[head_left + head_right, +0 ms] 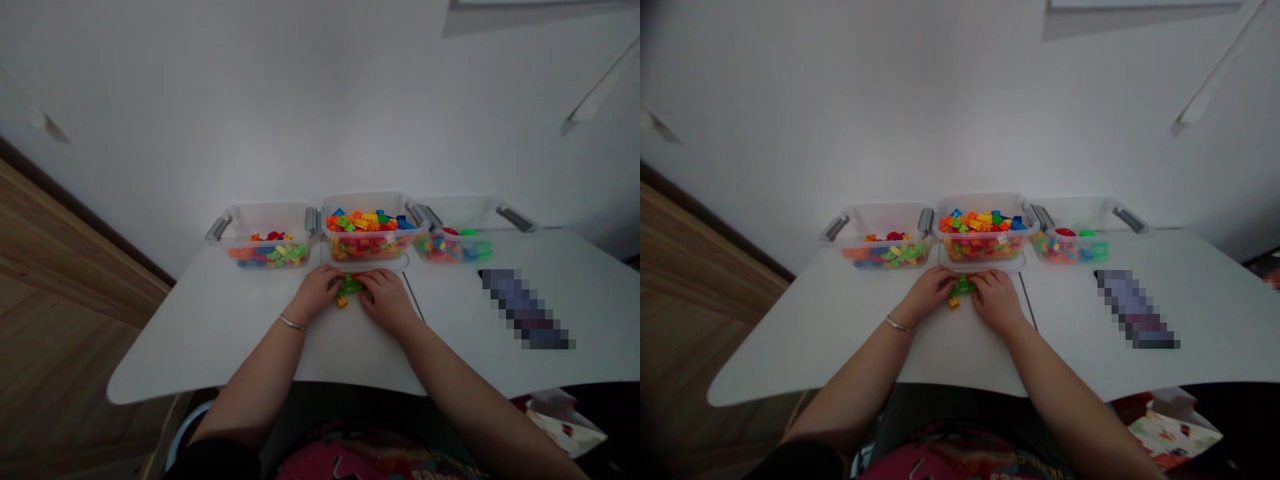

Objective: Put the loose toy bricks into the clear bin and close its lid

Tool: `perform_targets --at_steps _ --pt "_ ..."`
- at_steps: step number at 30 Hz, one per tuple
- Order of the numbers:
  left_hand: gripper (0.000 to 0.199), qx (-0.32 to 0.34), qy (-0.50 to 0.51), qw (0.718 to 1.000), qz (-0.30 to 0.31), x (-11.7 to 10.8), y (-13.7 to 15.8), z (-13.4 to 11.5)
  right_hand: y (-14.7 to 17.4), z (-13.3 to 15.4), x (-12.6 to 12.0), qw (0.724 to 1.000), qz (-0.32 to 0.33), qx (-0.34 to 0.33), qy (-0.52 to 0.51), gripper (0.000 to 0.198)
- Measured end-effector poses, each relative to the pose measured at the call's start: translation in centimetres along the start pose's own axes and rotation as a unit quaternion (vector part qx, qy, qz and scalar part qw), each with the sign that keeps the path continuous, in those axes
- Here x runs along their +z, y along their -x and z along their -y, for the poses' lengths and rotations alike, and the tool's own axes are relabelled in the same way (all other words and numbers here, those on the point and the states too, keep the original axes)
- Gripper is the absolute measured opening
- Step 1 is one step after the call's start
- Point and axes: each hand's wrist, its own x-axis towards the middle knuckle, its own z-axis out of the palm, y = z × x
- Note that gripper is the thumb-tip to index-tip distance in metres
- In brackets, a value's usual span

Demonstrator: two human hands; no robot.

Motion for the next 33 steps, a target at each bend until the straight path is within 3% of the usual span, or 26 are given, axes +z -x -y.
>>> perform_targets --at_steps 24,26,30,33 --pt "0.03 -0.005 0.024 1.0 -0.01 -0.2 0.2 -0.4 0.1 0.2 -0.1 1.0 -0.001 0.001 0.022 0.017" --pt "0.029 -0.004 0.025 1.0 -0.011 -0.1 0.2 -0.3 -0.2 -0.1 -0.6 0.999 -0.036 -0.006 0.007 0.016" --pt "0.028 0.001 0.02 1.0 -0.008 0.0 0.2 -0.1 -2.0 -1.2 -3.1 0.984 -0.177 -0.008 -0.017 0.016" --pt "0.026 0.001 0.017 1.0 -0.003 0.0 0.3 0.0 -4.6 -2.6 -5.7 0.968 -0.25 0.037 0.0 0.017"
